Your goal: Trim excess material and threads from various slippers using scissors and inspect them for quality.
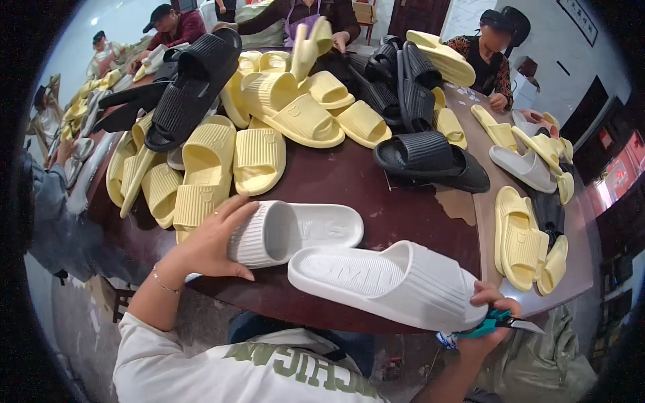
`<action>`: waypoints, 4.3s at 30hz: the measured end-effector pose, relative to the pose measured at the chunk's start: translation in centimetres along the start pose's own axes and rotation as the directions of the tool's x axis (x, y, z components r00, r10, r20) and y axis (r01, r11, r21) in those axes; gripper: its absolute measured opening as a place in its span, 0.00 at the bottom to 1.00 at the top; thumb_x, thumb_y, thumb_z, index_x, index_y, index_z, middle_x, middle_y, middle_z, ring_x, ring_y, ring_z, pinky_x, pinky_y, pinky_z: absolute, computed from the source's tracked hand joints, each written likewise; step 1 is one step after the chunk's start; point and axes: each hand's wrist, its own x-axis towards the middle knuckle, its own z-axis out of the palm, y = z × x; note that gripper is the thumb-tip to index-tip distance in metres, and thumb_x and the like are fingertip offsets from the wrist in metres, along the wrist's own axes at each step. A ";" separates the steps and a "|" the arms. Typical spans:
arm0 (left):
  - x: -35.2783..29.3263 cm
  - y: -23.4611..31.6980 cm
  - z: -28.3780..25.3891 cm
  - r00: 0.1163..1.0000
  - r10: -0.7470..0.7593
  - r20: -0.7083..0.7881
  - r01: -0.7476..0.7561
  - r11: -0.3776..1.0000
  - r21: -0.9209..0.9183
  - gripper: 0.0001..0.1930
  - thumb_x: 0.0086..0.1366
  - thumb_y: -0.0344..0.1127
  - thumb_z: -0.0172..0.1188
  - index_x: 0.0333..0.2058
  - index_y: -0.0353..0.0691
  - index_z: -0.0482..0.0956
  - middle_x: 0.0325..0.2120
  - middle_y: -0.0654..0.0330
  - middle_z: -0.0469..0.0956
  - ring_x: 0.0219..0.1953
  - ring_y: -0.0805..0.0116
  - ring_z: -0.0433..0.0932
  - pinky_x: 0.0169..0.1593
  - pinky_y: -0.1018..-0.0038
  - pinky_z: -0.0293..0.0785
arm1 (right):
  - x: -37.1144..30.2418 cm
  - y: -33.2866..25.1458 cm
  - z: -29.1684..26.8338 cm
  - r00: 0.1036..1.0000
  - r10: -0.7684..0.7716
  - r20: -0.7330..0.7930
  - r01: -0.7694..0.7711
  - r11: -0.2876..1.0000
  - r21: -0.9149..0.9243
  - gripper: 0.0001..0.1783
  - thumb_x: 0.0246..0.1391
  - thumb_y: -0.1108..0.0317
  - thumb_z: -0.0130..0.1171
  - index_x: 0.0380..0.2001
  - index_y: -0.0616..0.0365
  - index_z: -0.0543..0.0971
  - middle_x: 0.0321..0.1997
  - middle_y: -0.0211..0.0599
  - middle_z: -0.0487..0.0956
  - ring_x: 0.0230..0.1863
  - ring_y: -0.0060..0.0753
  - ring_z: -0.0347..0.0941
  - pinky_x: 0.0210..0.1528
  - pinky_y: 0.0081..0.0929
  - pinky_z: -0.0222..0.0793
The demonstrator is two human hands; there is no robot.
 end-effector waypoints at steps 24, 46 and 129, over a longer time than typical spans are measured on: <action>0.1 -2.6 2.1 0.961 0.272 0.056 -0.247 0.929 -0.277 0.51 0.37 0.53 0.70 0.58 0.38 0.57 0.56 0.47 0.58 0.57 0.48 0.59 0.57 0.59 0.55 | -2.8 3.4 8.6 0.901 -0.029 0.433 0.014 0.999 0.037 0.26 0.40 0.67 0.66 0.34 0.51 0.58 0.32 0.41 0.76 0.47 0.45 0.68 0.57 0.44 0.55; -1.2 -5.0 -4.9 0.598 0.113 -0.794 0.033 0.986 0.165 0.43 0.34 0.39 0.72 0.53 0.40 0.66 0.55 0.48 0.61 0.56 0.48 0.62 0.56 0.59 0.61 | -4.4 3.8 8.8 0.902 0.420 -0.101 -0.418 0.908 0.038 0.27 0.48 0.81 0.50 0.51 0.59 0.55 0.46 0.48 0.71 0.32 0.27 0.73 0.23 0.13 0.67; 0.2 1.5 2.7 0.885 0.342 0.315 -0.438 0.840 0.321 0.14 0.51 0.37 0.53 0.35 0.37 0.74 0.35 0.59 0.72 0.40 0.65 0.72 0.40 0.72 0.69 | -3.0 4.6 7.6 0.718 0.561 -0.412 -0.431 0.823 0.370 0.19 0.50 0.77 0.57 0.44 0.50 0.66 0.28 0.22 0.63 0.16 0.11 0.56 0.16 0.12 0.51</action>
